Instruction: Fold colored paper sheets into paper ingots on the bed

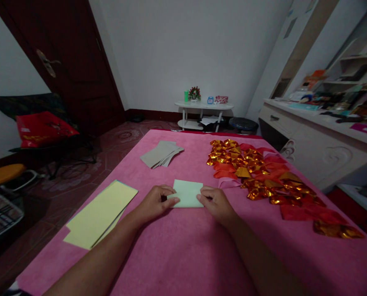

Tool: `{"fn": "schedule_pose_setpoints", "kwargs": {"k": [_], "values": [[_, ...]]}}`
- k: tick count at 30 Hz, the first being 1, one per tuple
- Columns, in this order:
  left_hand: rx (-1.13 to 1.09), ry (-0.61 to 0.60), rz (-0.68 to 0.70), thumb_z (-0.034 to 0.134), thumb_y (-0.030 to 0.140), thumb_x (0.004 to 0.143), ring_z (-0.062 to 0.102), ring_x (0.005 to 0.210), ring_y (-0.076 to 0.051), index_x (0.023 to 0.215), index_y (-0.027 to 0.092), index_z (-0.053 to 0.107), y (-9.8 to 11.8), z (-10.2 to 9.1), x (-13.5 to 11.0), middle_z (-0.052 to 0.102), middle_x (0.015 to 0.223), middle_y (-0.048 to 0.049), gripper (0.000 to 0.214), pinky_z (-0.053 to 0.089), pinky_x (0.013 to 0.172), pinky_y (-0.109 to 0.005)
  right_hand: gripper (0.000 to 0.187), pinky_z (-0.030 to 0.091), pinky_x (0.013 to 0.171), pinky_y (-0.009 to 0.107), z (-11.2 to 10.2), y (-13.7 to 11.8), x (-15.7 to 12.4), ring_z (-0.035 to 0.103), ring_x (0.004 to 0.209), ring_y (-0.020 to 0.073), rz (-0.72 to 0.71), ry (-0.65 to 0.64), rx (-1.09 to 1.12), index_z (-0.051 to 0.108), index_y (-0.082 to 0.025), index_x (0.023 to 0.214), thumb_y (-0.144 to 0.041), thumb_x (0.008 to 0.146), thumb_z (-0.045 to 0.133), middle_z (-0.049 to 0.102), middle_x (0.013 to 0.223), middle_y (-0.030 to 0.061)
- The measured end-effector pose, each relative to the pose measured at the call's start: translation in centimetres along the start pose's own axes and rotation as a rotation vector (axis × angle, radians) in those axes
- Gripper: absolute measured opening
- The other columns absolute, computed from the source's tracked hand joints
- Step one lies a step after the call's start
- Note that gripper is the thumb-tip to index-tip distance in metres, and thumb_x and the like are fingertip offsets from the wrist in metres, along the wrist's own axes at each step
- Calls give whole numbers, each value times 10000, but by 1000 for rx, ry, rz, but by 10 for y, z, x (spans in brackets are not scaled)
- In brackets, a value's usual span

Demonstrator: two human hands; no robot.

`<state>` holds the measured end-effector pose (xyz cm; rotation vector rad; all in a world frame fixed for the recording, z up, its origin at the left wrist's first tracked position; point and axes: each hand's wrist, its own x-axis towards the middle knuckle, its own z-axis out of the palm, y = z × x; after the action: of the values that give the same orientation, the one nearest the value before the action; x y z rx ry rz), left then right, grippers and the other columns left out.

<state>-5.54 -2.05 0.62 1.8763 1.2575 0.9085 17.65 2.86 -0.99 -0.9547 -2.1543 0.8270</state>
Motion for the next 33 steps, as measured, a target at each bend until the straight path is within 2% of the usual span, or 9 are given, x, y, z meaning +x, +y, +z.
{"fn": "schedule_pose_setpoints", "kwargs": {"k": [4, 9, 13, 15, 18, 21, 24, 29, 33], "values": [[12, 137, -107, 566, 382, 826, 479, 583, -120, 707, 138, 622, -10, 8, 6, 548, 635, 6, 277, 340, 537, -225, 366, 318, 535, 233, 5, 6, 5, 448, 568, 111, 68, 160, -121, 364, -200, 513, -229, 860, 475, 428, 619, -19], [223, 332, -89, 604, 284, 777, 540, 704, -148, 584, 154, 569, -13, 15, 14, 584, 741, -30, 236, 405, 651, -254, 239, 382, 645, 247, 10, 1, 8, 541, 713, 151, 164, 277, -313, 498, -198, 590, -189, 830, 496, 565, 788, 40], [291, 396, -133, 653, 380, 744, 560, 750, -163, 545, 161, 557, -9, 18, 17, 599, 812, -50, 311, 429, 673, -271, 88, 405, 671, 256, 15, -6, 10, 577, 743, 159, 261, 293, -393, 582, -199, 703, -197, 788, 560, 599, 911, 53], [279, 402, -162, 681, 439, 711, 569, 759, -165, 554, 162, 587, -9, 18, 19, 605, 865, -58, 332, 442, 675, -276, 56, 404, 666, 257, 15, -8, 12, 584, 736, 159, 294, 301, -398, 591, -204, 709, -209, 764, 592, 604, 887, 39], [207, 379, -165, 710, 418, 691, 586, 813, -175, 643, 176, 672, -13, 17, 19, 618, 953, -63, 249, 459, 718, -285, 55, 400, 649, 263, 14, -7, 14, 589, 716, 166, 351, 333, -364, 598, -213, 691, -238, 734, 621, 617, 818, 21], [60, 352, -102, 713, 362, 705, 597, 885, -187, 715, 194, 709, -16, 16, 17, 642, 985, -63, 168, 464, 776, -289, 64, 402, 627, 270, 12, -2, 15, 591, 682, 172, 384, 346, -250, 614, -222, 688, -277, 718, 628, 641, 766, 10], [-97, 343, -51, 716, 322, 709, 602, 913, -195, 720, 183, 711, -15, 15, 16, 662, 976, -70, 140, 462, 808, -291, 102, 403, 572, 260, 12, 3, 14, 576, 615, 165, 395, 357, 2, 613, -221, 685, -317, 697, 643, 632, 681, -2], [-286, 355, -90, 696, 350, 725, 604, 782, -177, 669, 146, 691, -6, 12, 15, 676, 846, -70, 212, 460, 709, -262, 228, 340, 457, 221, 14, -2, 11, 465, 470, 113, 361, 393, 496, 576, -193, 686, -365, 635, 716, 521, 541, -45], [-391, 386, -119, 685, 357, 732, 573, 692, -142, 658, 135, 685, -1, 9, 14, 658, 747, -40, 234, 432, 642, -230, 251, 352, 479, 219, 14, -10, 11, 449, 493, 105, 318, 441, 580, 601, -179, 696, -375, 634, 745, 511, 540, -47]]}}
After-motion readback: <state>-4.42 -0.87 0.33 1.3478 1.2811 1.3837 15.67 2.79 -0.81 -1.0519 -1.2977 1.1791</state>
